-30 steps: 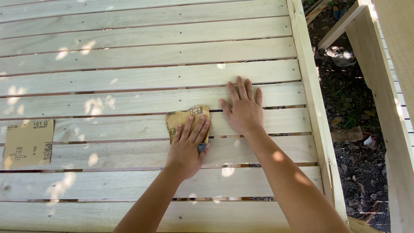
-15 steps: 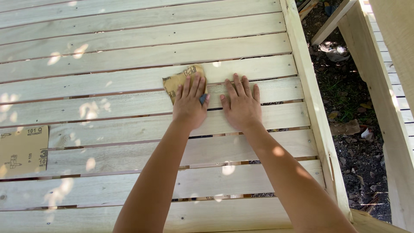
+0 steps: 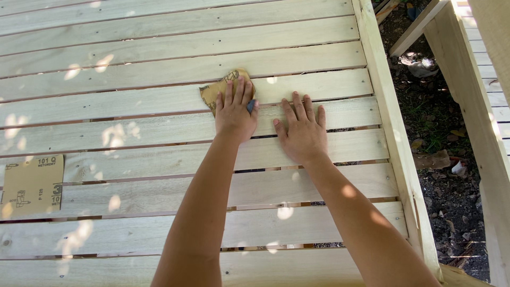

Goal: The person sands the slatted wooden surface of a furniture frame, rubbing a sanding block wrapped in abrasive paper back and forth across the planks. They work over different sections of the slats and along the edge rail, steadying the frame with their free hand.

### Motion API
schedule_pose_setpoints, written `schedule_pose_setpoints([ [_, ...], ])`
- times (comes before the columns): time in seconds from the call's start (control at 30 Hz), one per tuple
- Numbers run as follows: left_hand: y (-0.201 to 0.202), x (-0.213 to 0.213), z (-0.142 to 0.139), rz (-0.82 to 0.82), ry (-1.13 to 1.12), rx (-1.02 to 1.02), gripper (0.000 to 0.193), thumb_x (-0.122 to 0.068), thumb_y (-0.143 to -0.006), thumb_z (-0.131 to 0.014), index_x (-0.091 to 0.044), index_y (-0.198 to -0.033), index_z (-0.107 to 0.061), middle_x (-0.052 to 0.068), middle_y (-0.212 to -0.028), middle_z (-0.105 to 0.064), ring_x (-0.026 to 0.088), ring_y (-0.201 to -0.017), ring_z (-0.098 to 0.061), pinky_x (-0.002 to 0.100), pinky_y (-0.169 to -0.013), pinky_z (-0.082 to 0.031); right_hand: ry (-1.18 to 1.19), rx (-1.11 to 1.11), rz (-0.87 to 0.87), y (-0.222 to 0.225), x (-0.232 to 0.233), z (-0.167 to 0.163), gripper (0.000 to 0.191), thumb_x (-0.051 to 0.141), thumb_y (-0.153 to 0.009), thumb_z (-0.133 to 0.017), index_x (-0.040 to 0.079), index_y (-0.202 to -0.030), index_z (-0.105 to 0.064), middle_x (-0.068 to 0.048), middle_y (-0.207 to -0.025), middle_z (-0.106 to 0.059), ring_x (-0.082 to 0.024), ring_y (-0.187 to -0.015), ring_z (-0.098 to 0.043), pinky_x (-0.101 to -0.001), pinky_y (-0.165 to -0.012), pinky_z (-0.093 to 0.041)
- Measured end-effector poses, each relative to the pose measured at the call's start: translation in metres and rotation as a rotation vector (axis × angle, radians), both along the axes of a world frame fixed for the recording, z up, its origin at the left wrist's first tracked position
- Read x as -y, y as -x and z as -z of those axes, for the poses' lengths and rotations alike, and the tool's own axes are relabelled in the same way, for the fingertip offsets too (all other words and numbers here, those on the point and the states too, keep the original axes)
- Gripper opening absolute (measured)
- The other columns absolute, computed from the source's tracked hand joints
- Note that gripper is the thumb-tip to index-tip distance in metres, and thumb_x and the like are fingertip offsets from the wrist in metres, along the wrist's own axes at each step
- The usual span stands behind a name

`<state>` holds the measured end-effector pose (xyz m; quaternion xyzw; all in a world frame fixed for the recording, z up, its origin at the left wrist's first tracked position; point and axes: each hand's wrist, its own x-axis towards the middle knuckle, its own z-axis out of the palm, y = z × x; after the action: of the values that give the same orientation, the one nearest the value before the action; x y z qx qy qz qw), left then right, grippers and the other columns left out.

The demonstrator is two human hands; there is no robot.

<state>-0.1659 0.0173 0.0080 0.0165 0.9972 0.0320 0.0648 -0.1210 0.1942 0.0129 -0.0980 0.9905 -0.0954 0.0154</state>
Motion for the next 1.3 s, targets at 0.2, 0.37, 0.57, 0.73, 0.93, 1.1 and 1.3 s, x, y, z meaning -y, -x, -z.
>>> schedule_pose_setpoints([
  [0.2,-0.033,-0.012,0.001,0.056,-0.027,-0.026,0.066,-0.049,-0.106,-0.017,-0.019,-0.164,-0.006,-0.001,-0.172,0.0,0.024,-0.158,0.001,0.046,-0.127,-0.005,0.02,-0.006,0.025,0.003,-0.004,0.001,0.065,0.052,-0.104,-0.031,0.02,-0.16,-0.031,-0.006,-0.17,-0.018,-0.028,-0.157,-0.012,-0.0534,-0.126,-0.008],
  [0.37,-0.164,-0.008,0.007,0.293,-0.055,-0.056,0.069,-0.047,-0.103,-0.025,-0.015,-0.162,-0.008,0.003,-0.17,-0.003,0.027,-0.154,-0.001,0.049,-0.122,-0.005,0.018,-0.024,0.011,0.005,-0.004,0.002,0.066,0.053,-0.103,-0.031,0.018,-0.159,-0.03,-0.007,-0.169,-0.018,-0.029,-0.155,-0.012,-0.0543,-0.124,-0.008],
  [0.57,-0.096,-0.008,0.004,0.191,-0.048,0.0,0.064,-0.046,-0.106,-0.022,-0.023,-0.164,-0.009,-0.002,-0.171,-0.004,0.024,-0.157,-0.002,0.047,-0.126,-0.004,0.022,-0.015,0.014,0.005,-0.003,-0.002,0.067,0.054,-0.103,-0.031,0.017,-0.159,-0.03,-0.007,-0.169,-0.018,-0.03,-0.155,-0.012,-0.0548,-0.123,-0.008],
  [0.73,0.011,-0.015,-0.005,0.048,-0.038,-0.025,0.063,-0.047,-0.107,-0.017,-0.024,-0.165,-0.008,-0.004,-0.173,0.0,0.023,-0.158,0.0,0.046,-0.128,-0.005,0.024,-0.024,0.022,0.003,-0.005,-0.003,0.063,0.049,-0.104,-0.029,0.018,-0.159,-0.031,-0.008,-0.168,-0.02,-0.031,-0.155,-0.012,-0.0564,-0.123,-0.007],
  [0.93,-0.036,-0.023,-0.003,0.12,-0.03,0.008,0.065,-0.047,-0.105,-0.017,-0.022,-0.164,-0.005,-0.004,-0.171,0.002,0.023,-0.157,0.003,0.047,-0.126,-0.003,0.074,-0.071,0.022,0.008,-0.009,0.006,0.063,0.045,-0.105,-0.029,0.011,-0.158,-0.031,-0.01,-0.168,-0.021,-0.032,-0.155,-0.013,-0.0544,-0.124,-0.008],
  [1.1,-0.157,-0.021,0.013,0.28,-0.038,-0.115,0.069,-0.046,-0.102,-0.023,-0.017,-0.163,-0.008,0.002,-0.17,-0.004,0.027,-0.155,-0.002,0.051,-0.122,-0.004,0.084,-0.069,0.04,0.011,-0.009,0.013,0.062,0.044,-0.106,-0.029,0.01,-0.158,-0.032,-0.011,-0.168,-0.021,-0.031,-0.157,-0.013,-0.0545,-0.126,-0.007],
  [1.3,-0.1,-0.02,0.005,0.187,-0.022,0.072,0.062,-0.046,-0.105,-0.022,-0.029,-0.163,-0.01,-0.005,-0.171,-0.002,0.026,-0.156,0.0,0.052,-0.124,-0.002,0.076,-0.081,0.04,0.008,-0.007,0.01,0.062,0.045,-0.106,-0.029,0.011,-0.157,-0.034,-0.013,-0.168,-0.021,-0.032,-0.156,-0.013,-0.0563,-0.124,-0.007],
])
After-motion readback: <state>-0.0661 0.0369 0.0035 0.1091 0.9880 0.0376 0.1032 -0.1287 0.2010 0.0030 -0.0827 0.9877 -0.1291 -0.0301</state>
